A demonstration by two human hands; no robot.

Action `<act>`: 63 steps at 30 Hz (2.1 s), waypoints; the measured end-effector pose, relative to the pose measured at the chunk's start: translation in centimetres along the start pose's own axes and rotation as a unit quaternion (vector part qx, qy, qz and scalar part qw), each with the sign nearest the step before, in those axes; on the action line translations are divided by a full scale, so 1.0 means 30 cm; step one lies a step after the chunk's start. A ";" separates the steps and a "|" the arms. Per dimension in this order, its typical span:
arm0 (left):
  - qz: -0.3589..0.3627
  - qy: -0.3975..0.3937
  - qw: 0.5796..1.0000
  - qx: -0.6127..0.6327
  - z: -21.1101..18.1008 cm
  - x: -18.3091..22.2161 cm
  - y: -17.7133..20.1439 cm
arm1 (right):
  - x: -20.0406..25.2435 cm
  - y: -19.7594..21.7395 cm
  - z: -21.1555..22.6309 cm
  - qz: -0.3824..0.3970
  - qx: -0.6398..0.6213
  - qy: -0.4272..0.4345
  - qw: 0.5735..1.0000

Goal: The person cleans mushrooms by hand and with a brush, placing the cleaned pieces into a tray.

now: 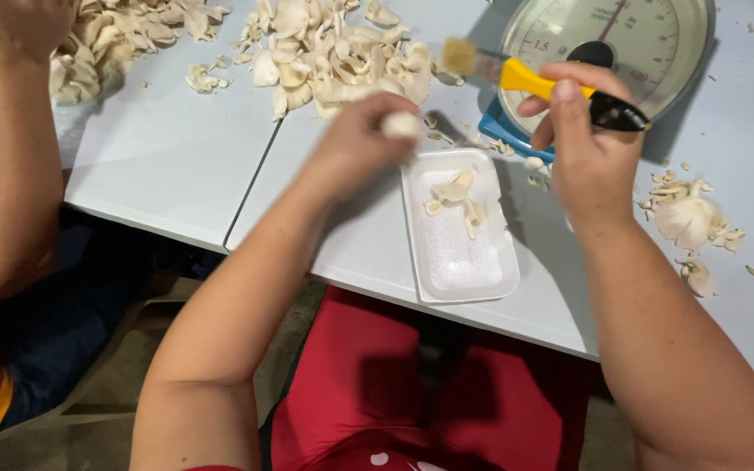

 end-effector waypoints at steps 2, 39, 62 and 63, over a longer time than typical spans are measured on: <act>0.017 -0.087 0.993 -0.084 0.103 -0.087 -0.056 | 0.001 -0.001 -0.007 -0.004 0.001 -0.001 1.000; 0.091 -0.186 0.978 0.019 0.022 -0.417 0.163 | 0.012 -0.020 -0.032 0.037 0.002 -0.022 0.999; 0.186 -0.374 0.901 0.116 0.113 -0.541 0.063 | 0.022 0.018 -0.028 -0.016 0.057 0.042 0.997; 0.201 -0.371 0.896 0.142 0.115 -0.549 0.062 | 0.021 0.021 -0.028 -0.021 0.051 0.058 0.997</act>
Point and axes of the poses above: each hand's wrist, its own x-axis away from the middle knuckle, its own y-axis out of the back of the hand, z = x × y, the point moved 1 cm from there along -x, towards the middle knuckle, and after that the axes turned 1 degree about x, right-handed, at the moved point
